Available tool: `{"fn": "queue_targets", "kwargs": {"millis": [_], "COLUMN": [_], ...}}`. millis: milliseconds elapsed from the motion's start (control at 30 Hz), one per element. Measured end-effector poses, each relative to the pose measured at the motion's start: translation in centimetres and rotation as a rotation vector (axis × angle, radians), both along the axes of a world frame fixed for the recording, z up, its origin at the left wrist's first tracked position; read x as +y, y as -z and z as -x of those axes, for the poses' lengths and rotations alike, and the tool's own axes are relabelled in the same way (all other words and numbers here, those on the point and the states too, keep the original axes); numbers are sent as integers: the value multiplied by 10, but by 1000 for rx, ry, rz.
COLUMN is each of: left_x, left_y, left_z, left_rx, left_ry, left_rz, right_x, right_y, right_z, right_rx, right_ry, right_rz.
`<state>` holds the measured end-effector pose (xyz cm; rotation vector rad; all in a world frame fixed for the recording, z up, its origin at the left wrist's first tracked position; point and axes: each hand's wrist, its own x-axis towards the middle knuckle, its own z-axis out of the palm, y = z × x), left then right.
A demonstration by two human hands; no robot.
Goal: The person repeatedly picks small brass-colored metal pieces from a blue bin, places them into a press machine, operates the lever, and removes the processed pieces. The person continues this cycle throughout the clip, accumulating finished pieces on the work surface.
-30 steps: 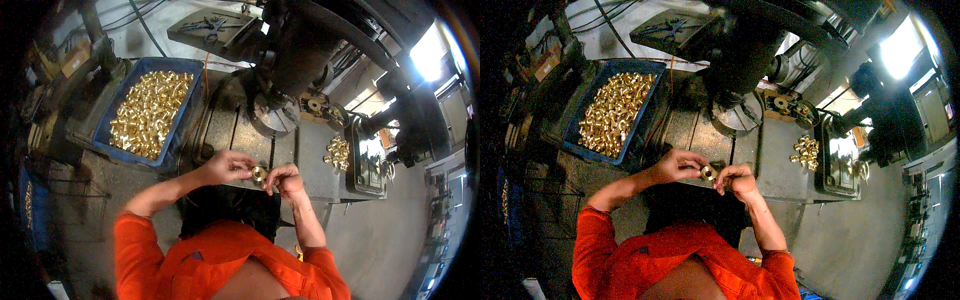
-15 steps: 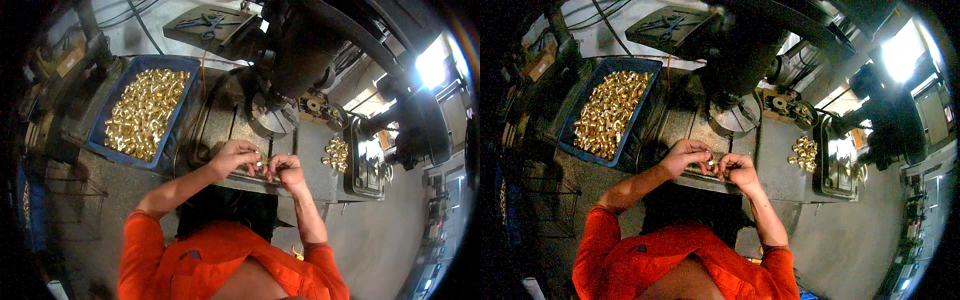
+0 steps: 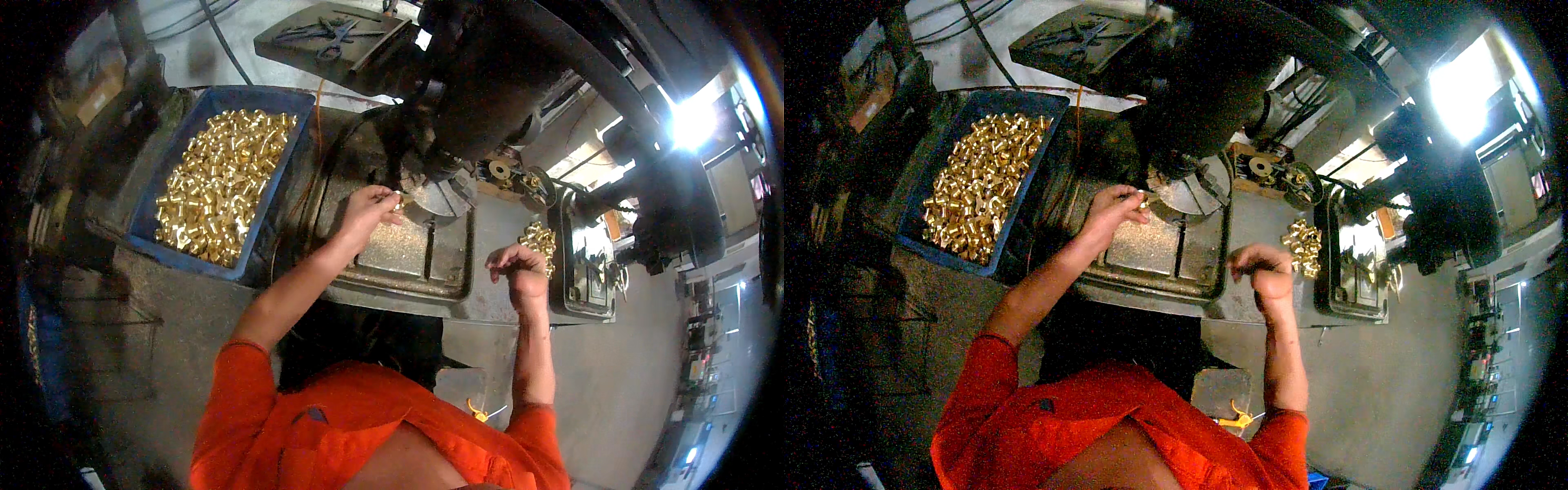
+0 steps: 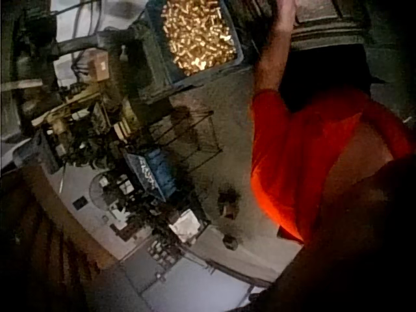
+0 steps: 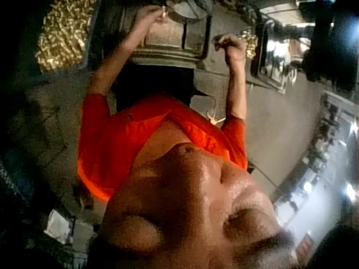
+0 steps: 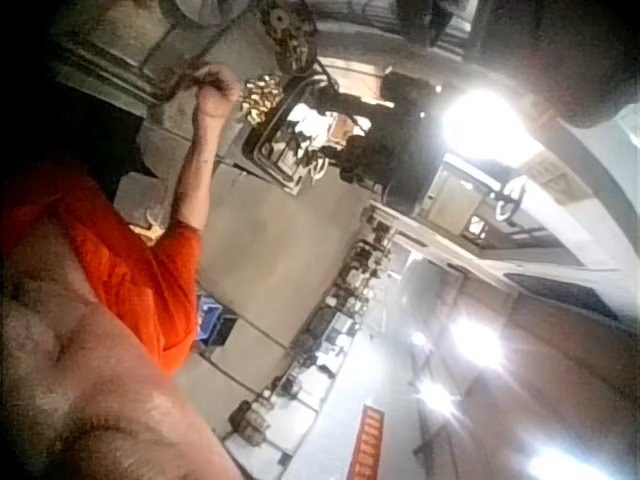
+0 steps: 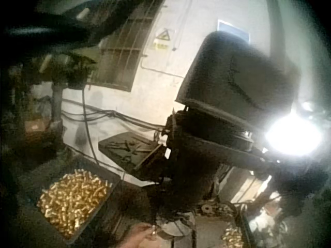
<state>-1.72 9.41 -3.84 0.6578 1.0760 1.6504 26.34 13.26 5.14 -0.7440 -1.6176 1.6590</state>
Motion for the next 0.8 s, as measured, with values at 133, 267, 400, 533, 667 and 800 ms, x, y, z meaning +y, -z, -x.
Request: {"fn": "queue_targets", "kwargs": {"millis": [133,267,400,533,667,800], "left_x": [10,11,10,14,17,16], "left_y": [7,10,12,7,8,5], "left_z": [-12,-20,-19,-14,-12,-9], "left_rx": [24,-13,-2,28,25,19], "left_ry": [-100,-112,-145,-84,-74,-59], "left_rz": [9,9,27,32,39,47], "right_x": [11,26,78,192,190,123], "right_y": [-27,-65,-121,-179,-225,-210], "right_z": [6,21,45,52,56,39], "right_rx": [-2,-134,-198,-147,-372,-66], "right_ry": [-43,85,335,621,669,623], "right_rz": [-79,-206,-630,-1024,-1331,-1176]}}
